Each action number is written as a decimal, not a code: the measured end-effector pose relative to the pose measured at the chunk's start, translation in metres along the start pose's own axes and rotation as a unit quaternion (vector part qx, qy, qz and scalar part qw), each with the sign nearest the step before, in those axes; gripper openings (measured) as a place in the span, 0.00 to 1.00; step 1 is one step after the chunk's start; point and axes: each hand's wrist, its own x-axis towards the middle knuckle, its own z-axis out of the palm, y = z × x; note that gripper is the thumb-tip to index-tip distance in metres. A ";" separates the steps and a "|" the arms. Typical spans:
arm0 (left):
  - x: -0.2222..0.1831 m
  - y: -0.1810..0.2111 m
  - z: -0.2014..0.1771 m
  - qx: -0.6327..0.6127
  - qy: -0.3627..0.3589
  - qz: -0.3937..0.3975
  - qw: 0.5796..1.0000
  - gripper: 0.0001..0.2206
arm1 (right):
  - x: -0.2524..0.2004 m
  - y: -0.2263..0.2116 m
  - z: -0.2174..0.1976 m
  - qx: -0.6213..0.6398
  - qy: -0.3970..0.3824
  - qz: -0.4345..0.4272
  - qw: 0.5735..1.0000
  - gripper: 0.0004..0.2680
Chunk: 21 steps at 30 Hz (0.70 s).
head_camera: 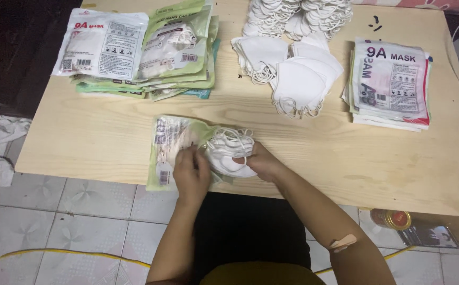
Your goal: Stacking face masks and placing them into plastic packaging bags
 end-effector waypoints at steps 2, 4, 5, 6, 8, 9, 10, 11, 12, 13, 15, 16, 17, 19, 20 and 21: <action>-0.002 0.010 0.003 0.025 -0.008 0.044 0.999 0.05 | -0.008 -0.007 0.008 -0.016 -0.002 0.007 1.000 0.18; -0.005 0.014 0.007 0.048 -0.017 0.092 0.994 0.06 | -0.017 -0.011 0.016 -0.031 -0.003 0.010 0.999 0.18; -0.008 0.015 0.008 0.065 -0.025 0.105 0.992 0.07 | -0.023 -0.012 0.020 -0.023 -0.014 0.036 0.999 0.18; -0.011 0.015 0.010 0.082 -0.033 0.117 0.989 0.07 | -0.029 -0.013 0.025 -0.016 -0.026 0.061 0.998 0.18; -0.009 0.032 0.001 0.102 -0.038 0.143 0.984 0.08 | -0.035 -0.010 0.033 0.006 -0.019 0.074 0.997 0.16; -0.007 0.041 -0.003 0.121 -0.044 0.169 0.977 0.10 | -0.037 -0.009 0.038 0.029 -0.012 0.086 0.996 0.14; -0.009 0.045 -0.002 0.122 -0.043 0.169 0.977 0.10 | -0.038 -0.013 0.030 0.029 -0.013 0.086 0.996 0.14; -0.012 0.049 -0.001 0.099 -0.054 0.195 0.974 0.06 | -0.038 -0.013 0.029 0.006 -0.006 0.078 0.997 0.15; -0.015 0.054 0.000 0.077 -0.065 0.221 0.970 0.05 | -0.040 -0.011 0.035 -0.017 0.000 0.070 0.997 0.15; -0.012 0.064 -0.007 0.077 -0.064 0.222 0.970 0.05 | -0.038 -0.013 0.034 -0.041 0.007 0.061 0.997 0.15; -0.006 0.084 -0.020 0.142 -0.061 0.348 0.925 0.05 | -0.036 -0.018 0.031 -0.087 0.020 0.044 0.995 0.15; -0.017 0.080 -0.010 0.142 -0.060 0.348 0.925 0.05 | -0.034 -0.021 0.028 -0.111 0.027 0.035 0.993 0.16; -0.029 0.075 -0.001 0.110 -0.074 0.334 0.933 0.07 | -0.034 -0.023 0.026 -0.134 0.033 0.027 0.990 0.16; -0.040 0.071 0.005 0.078 -0.087 0.320 0.940 0.10 | -0.031 -0.029 0.021 -0.179 0.046 0.010 0.983 0.16; -0.040 0.072 0.002 0.030 -0.123 0.261 0.957 0.12 | -0.030 -0.032 0.018 -0.202 0.052 0.001 0.978 0.16; -0.039 0.073 -0.001 -0.018 -0.158 0.199 0.967 0.14 | -0.028 -0.035 0.015 -0.224 0.059 -0.008 0.973 0.17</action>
